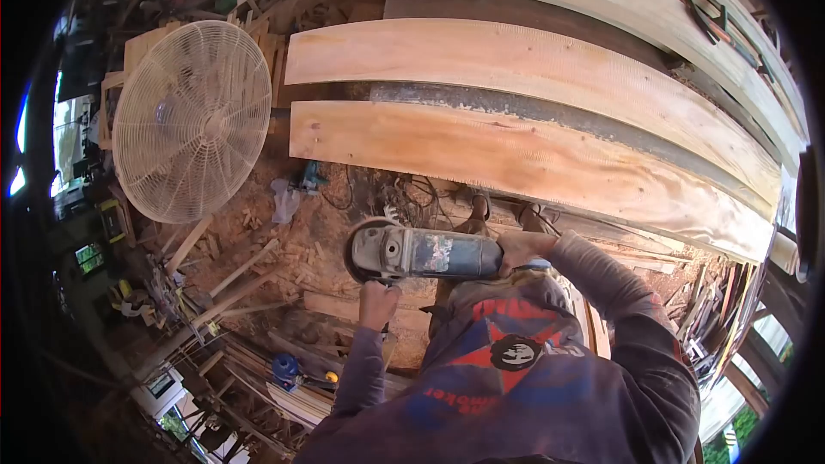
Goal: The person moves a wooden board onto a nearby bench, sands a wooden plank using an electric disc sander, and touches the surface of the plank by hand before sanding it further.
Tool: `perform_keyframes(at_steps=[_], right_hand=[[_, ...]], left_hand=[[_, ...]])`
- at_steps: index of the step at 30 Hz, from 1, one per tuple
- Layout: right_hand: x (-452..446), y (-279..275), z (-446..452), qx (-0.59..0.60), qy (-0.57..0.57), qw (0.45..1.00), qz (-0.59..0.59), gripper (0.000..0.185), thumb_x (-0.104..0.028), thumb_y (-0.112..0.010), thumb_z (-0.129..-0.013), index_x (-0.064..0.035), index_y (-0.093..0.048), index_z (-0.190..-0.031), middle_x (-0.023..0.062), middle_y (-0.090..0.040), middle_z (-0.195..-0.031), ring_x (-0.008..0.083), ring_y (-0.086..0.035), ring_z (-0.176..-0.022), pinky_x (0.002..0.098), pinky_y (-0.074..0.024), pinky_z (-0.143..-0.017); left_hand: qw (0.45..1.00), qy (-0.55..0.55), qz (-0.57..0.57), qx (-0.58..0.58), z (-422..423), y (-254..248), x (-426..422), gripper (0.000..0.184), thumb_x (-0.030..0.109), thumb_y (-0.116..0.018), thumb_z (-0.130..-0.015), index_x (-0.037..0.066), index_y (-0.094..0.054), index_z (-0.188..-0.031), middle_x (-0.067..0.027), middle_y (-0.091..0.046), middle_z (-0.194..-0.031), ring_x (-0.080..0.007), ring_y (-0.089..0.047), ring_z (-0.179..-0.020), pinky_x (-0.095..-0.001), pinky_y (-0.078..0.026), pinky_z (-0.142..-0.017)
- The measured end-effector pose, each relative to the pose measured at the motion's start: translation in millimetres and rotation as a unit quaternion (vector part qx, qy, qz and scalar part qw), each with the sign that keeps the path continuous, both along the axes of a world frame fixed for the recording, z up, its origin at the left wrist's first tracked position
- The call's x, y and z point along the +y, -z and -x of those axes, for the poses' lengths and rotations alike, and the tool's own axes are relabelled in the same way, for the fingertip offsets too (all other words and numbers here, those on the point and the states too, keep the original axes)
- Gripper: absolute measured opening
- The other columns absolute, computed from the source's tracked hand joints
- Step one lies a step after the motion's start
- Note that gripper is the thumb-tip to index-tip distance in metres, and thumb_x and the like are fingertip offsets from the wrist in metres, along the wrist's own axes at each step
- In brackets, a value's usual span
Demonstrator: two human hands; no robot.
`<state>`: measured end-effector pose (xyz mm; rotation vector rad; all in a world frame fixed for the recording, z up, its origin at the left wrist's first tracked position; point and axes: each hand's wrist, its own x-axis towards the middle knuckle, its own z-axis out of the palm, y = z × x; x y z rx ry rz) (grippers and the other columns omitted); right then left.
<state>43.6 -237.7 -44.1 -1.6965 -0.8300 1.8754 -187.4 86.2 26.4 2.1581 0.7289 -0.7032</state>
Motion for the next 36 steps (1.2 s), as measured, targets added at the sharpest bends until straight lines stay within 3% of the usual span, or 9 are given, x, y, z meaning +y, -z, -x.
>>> perform_keyframes(at_steps=[1,3,8,17,20,24,27,30,36], right_hand=[[-4,-16,1,-0.002,-0.004,1.0,0.0,0.04,-0.023,-0.078,-0.064,0.0029,-0.072,-0.094,0.0175,-0.072,-0.08,0.0288,-0.071,-0.078,0.0405,-0.0554,-0.07],[-16,-40,13,-0.024,0.2,0.979,-0.037,0.047,-0.023,-0.08,-0.062,0.0039,-0.071,-0.1,0.0195,-0.072,-0.083,0.0314,-0.071,-0.081,0.0418,-0.0555,-0.074],[-35,-117,-2,-0.286,0.321,0.899,-0.08,0.056,-0.023,-0.075,-0.069,0.0003,-0.065,-0.118,0.0292,-0.07,-0.087,0.0477,-0.068,-0.087,0.0519,-0.0547,-0.077],[-142,-132,84,-0.276,0.412,0.855,0.15,0.034,-0.029,-0.077,-0.077,-0.0014,-0.074,-0.097,0.0268,-0.071,-0.087,0.0423,-0.071,-0.088,0.0462,-0.0574,-0.073],[-187,-133,124,-0.282,0.453,0.827,0.176,0.033,-0.03,-0.077,-0.078,-0.0012,-0.075,-0.094,0.026,-0.072,-0.086,0.0398,-0.073,-0.089,0.044,-0.0579,-0.072],[-262,-121,186,-0.292,0.482,0.799,0.207,0.032,-0.026,-0.079,-0.077,0.0022,-0.075,-0.092,0.0239,-0.074,-0.085,0.0343,-0.076,-0.09,0.0411,-0.0579,-0.071],[-257,-149,175,-0.225,0.527,0.765,0.295,0.035,-0.025,-0.081,-0.076,0.0048,-0.074,-0.094,0.0197,-0.077,-0.089,0.0262,-0.076,-0.09,0.0397,-0.0568,-0.073],[-270,-136,187,-0.204,0.613,0.725,0.237,0.032,-0.024,-0.08,-0.078,0.0032,-0.073,-0.094,0.0154,-0.075,-0.09,0.0203,-0.073,-0.087,0.0379,-0.0556,-0.075],[-287,-104,152,-0.239,0.514,0.799,0.202,0.034,-0.026,-0.079,-0.078,0.0047,-0.073,-0.091,0.0211,-0.075,-0.087,0.0283,-0.076,-0.088,0.0402,-0.0563,-0.072]], left_hand=[[0.999,-0.012,-0.047,0.003,-36,-31,-9,0.016,0.015,-0.068,-0.081,0.0,-0.074,-0.083,-0.0265,-0.066,-0.075,-0.0415,-0.068,-0.07,-0.0451,-0.052,-0.062],[0.997,0.013,-0.071,-0.027,-72,-60,-11,0.016,0.016,-0.07,-0.081,0.001,-0.074,-0.088,-0.0261,-0.068,-0.08,-0.0417,-0.069,-0.075,-0.0453,-0.052,-0.065],[0.97,-0.058,-0.076,-0.224,-122,-40,-35,0.025,0.023,-0.076,-0.079,0.003,-0.075,-0.094,-0.0218,-0.073,-0.092,-0.0432,-0.069,-0.088,-0.0468,-0.054,-0.073],[0.985,0.136,0.026,-0.102,-198,9,-131,0.031,0.035,-0.069,-0.085,0.007,-0.076,-0.093,-0.0249,-0.071,-0.09,-0.0442,-0.068,-0.091,-0.0517,-0.054,-0.075],[0.983,0.142,0.087,-0.075,-191,12,-182,0.029,0.034,-0.069,-0.085,0.007,-0.076,-0.093,-0.0254,-0.07,-0.088,-0.0444,-0.068,-0.088,-0.052,-0.055,-0.076],[0.95,0.278,0.14,-0.008,-201,-2,-247,0.032,0.023,-0.072,-0.074,-0.007,-0.073,-0.085,-0.0293,-0.071,-0.085,-0.0432,-0.072,-0.083,-0.0517,-0.058,-0.077],[0.929,0.33,0.153,-0.074,-218,-5,-289,0.028,0.021,-0.072,-0.075,-0.006,-0.073,-0.082,-0.0287,-0.071,-0.084,-0.0427,-0.073,-0.08,-0.051,-0.059,-0.076],[0.916,0.357,0.162,-0.083,-239,-11,-323,0.023,0.017,-0.073,-0.074,-0.005,-0.073,-0.08,-0.0284,-0.071,-0.083,-0.0413,-0.073,-0.08,-0.0502,-0.059,-0.074],[0.958,0.27,0.058,-0.081,-225,-6,-301,0.02,0.014,-0.072,-0.074,-0.004,-0.069,-0.083,-0.0272,-0.071,-0.084,-0.0419,-0.073,-0.081,-0.0502,-0.059,-0.074]])
